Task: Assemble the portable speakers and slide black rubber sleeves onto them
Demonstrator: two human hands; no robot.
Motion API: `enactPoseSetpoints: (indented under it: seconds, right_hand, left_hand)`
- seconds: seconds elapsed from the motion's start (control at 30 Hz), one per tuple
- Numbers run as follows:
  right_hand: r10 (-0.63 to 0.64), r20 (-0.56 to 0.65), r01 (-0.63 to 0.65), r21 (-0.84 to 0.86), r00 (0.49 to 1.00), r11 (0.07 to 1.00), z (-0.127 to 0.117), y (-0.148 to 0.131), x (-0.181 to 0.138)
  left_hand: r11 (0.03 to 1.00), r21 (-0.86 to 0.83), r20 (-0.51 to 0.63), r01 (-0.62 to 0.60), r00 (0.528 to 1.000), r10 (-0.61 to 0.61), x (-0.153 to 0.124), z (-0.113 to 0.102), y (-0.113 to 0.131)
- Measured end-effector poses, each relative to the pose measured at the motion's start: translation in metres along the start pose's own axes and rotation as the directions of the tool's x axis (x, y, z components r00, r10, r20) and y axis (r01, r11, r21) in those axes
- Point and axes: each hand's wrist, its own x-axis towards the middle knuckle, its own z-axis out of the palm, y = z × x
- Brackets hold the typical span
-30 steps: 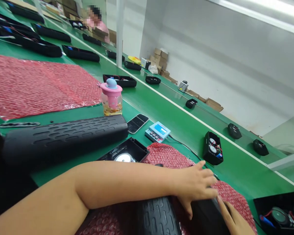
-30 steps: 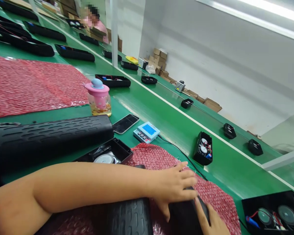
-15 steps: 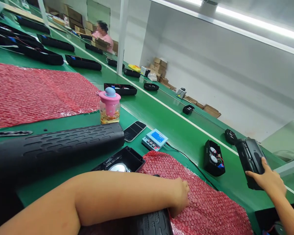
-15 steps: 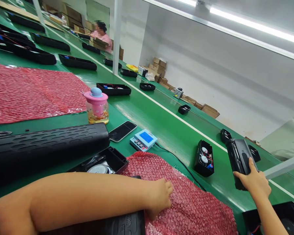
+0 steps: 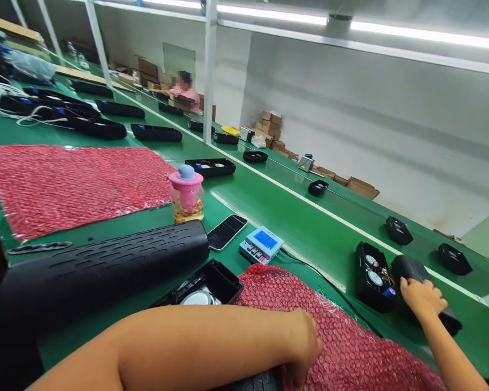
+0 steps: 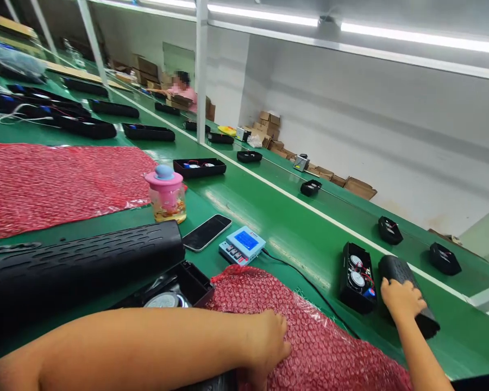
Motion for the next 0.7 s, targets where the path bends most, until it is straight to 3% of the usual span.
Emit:
enactPoseSetpoints:
  seconds: [0.1, 0.27, 0.43, 0.7]
  right_hand:
    - [-0.117, 0.132, 0.113, 0.039, 0.984, 0.993, -0.003, -0.009, 0.002]
    - [-0.214, 0.283, 0.181, 0.139, 0.935, 0.974, -0.006, -0.024, 0.007]
    - [-0.215, 0.274, 0.182, 0.141, 0.937, 0.973, -0.010, -0.027, 0.005]
    - [-0.007, 0.167, 0.004, 0.018, 0.986, 1.000, -0.008, 0.022, 0.006]
  left_hand:
    - [0.977, 0.194, 0.159, -0.086, 0.986, 0.055, -0.014, -0.021, 0.008]
    - [0.966, 0.228, 0.234, -0.124, 0.970, 0.070, -0.023, -0.039, 0.013]
    - [0.971, 0.209, 0.238, -0.120, 0.969, 0.068, -0.023, -0.037, 0.012]
    - [0.972, 0.208, 0.208, -0.111, 0.976, 0.067, -0.023, -0.032, 0.010]
